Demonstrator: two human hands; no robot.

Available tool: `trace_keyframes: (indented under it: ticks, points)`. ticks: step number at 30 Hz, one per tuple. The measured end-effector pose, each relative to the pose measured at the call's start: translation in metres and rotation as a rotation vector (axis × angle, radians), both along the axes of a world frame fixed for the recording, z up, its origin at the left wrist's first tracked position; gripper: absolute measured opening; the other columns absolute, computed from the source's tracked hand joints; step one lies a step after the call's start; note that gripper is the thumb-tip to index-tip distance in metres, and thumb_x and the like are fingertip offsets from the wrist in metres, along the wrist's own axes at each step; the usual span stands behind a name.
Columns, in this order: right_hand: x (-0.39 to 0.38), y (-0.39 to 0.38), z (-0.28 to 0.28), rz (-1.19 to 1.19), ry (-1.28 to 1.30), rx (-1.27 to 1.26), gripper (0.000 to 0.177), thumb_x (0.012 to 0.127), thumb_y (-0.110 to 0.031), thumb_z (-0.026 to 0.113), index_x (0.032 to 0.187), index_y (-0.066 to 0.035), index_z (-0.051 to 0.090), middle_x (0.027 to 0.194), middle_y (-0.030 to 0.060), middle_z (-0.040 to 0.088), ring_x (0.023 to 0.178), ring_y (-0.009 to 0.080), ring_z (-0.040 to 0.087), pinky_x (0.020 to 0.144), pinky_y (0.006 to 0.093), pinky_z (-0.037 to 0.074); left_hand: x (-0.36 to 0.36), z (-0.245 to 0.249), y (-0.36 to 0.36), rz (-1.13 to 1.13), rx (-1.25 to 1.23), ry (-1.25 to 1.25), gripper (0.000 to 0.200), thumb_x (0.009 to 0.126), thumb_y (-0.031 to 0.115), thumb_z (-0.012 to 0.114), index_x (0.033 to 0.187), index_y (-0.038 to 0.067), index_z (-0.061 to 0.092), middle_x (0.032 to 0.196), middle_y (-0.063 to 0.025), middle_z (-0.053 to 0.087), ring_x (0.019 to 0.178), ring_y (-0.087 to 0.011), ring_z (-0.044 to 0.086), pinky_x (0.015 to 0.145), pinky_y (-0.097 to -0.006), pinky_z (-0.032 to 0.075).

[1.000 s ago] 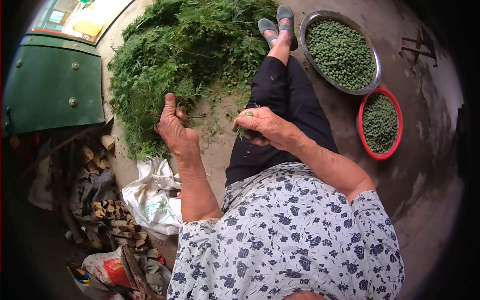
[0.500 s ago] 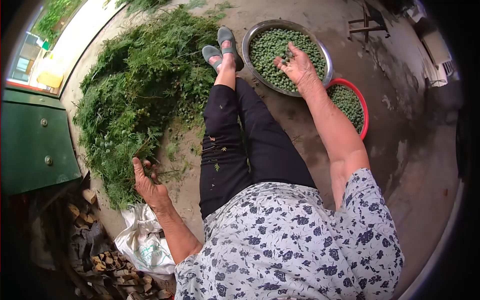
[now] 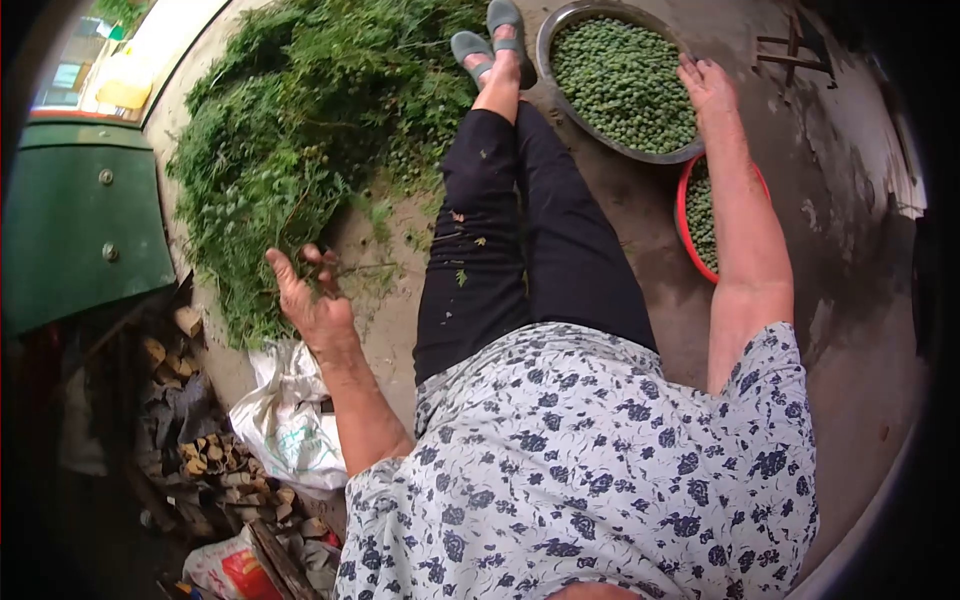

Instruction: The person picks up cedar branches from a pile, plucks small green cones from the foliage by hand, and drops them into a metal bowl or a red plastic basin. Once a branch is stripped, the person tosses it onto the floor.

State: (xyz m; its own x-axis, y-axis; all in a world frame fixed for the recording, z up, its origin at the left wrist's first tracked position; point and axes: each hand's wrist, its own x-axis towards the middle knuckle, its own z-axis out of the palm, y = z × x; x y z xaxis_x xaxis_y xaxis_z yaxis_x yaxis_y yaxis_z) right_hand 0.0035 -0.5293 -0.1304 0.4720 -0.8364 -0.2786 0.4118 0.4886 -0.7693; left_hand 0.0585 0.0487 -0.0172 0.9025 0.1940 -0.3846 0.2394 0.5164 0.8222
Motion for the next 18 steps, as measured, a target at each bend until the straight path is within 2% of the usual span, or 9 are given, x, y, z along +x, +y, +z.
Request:
trace_keyframes:
  ticks: [1, 2, 4, 6, 8, 11, 13, 14, 18]
  points:
    - [0.006, 0.042, 0.033, -0.016, 0.120, 0.007, 0.030, 0.083, -0.012, 0.057, 0.108, 0.004, 0.056, 0.109, 0.0144, 0.057, 0.099, 0.0251, 0.056, 0.085, 0.0379, 0.043, 0.003, -0.005, 0.004, -0.013, -0.080, 0.016, 0.033, 0.086, 0.041, 0.054, 0.090, 0.008, 0.049, 0.065, -0.0028, 0.052, 0.050, -0.0112, 0.045, 0.053, -0.0202, 0.044]
    - [0.011, 0.073, 0.046, 0.012, 0.119, 0.023, 0.030, 0.083, -0.012, 0.057, 0.108, 0.004, 0.056, 0.109, 0.0144, 0.057, 0.099, 0.0251, 0.056, 0.085, 0.0379, 0.043, 0.006, -0.011, 0.007, -0.036, -0.171, 0.026, 0.032, 0.086, 0.040, 0.054, 0.090, 0.008, 0.050, 0.065, -0.0029, 0.052, 0.049, -0.0118, 0.044, 0.054, -0.0207, 0.046]
    - [0.016, 0.115, 0.061, 0.048, 0.429, -0.370, 0.044, 0.086, -0.024, 0.057, 0.122, -0.001, 0.047, 0.117, 0.0144, 0.052, 0.115, 0.0302, 0.046, 0.098, 0.0485, 0.031, 0.009, -0.014, 0.009, -0.022, -0.253, 0.078, 0.041, 0.087, 0.044, 0.049, 0.075, 0.005, 0.048, 0.064, -0.0038, 0.047, 0.046, -0.0139, 0.037, 0.061, -0.0285, 0.048]
    - [0.022, 0.147, 0.058, 0.274, 0.446, -0.473, 0.038, 0.085, -0.021, 0.059, 0.117, -0.002, 0.052, 0.110, 0.0087, 0.056, 0.104, 0.0200, 0.052, 0.094, 0.0418, 0.035, 0.007, -0.018, 0.010, -0.049, -0.363, 0.022, 0.033, 0.087, 0.040, 0.053, 0.080, 0.008, 0.045, 0.066, -0.0044, 0.050, 0.047, -0.0124, 0.040, 0.056, -0.0228, 0.047]
    - [0.027, 0.204, 0.072, 0.561, 0.289, -0.444, 0.026, 0.088, -0.014, 0.055, 0.110, -0.001, 0.056, 0.099, 0.0047, 0.061, 0.090, 0.0131, 0.058, 0.079, 0.0286, 0.045, 0.007, -0.013, 0.005, -0.052, -0.417, 0.023, 0.033, 0.087, 0.040, 0.053, 0.078, 0.009, 0.046, 0.065, -0.0035, 0.049, 0.048, -0.0124, 0.040, 0.055, -0.0228, 0.047]
    - [0.033, 0.286, 0.085, 0.799, 0.187, -0.492, 0.019, 0.084, -0.009, 0.057, 0.100, 0.001, 0.062, 0.084, 0.0050, 0.063, 0.076, 0.0103, 0.060, 0.066, 0.0206, 0.048, 0.002, -0.004, -0.004, -0.035, -0.302, 0.045, 0.030, 0.086, 0.040, 0.055, 0.082, 0.010, 0.051, 0.064, -0.0014, 0.051, 0.050, -0.0111, 0.045, 0.054, -0.0200, 0.046]
    - [0.031, 0.331, 0.102, 0.913, 0.194, -0.663, 0.019, 0.082, -0.008, 0.057, 0.099, -0.001, 0.063, 0.085, 0.0044, 0.063, 0.075, 0.0105, 0.058, 0.068, 0.0218, 0.046, -0.001, -0.008, -0.004, -0.081, -0.219, 0.013, 0.031, 0.085, 0.040, 0.056, 0.089, 0.009, 0.055, 0.067, -0.0008, 0.055, 0.056, -0.0095, 0.050, 0.052, -0.0186, 0.043]
    - [0.032, 0.348, 0.104, 0.821, 0.091, -0.999, 0.019, 0.079, -0.003, 0.059, 0.098, 0.000, 0.062, 0.091, 0.0064, 0.061, 0.079, 0.0138, 0.057, 0.070, 0.0232, 0.045, -0.001, -0.012, -0.004, -0.112, -0.193, -0.023, 0.032, 0.085, 0.040, 0.057, 0.090, 0.009, 0.056, 0.068, -0.0005, 0.056, 0.058, -0.0089, 0.051, 0.053, -0.0185, 0.042]
    - [0.035, 0.406, 0.133, 0.670, -0.198, -1.195, 0.023, 0.078, -0.001, 0.060, 0.101, 0.000, 0.060, 0.105, 0.0116, 0.058, 0.092, 0.0204, 0.059, 0.079, 0.0275, 0.047, -0.011, -0.012, -0.013, -0.153, -0.119, -0.049, 0.032, 0.084, 0.038, 0.058, 0.093, 0.008, 0.056, 0.072, -0.0006, 0.057, 0.064, -0.0083, 0.053, 0.056, -0.0193, 0.042]
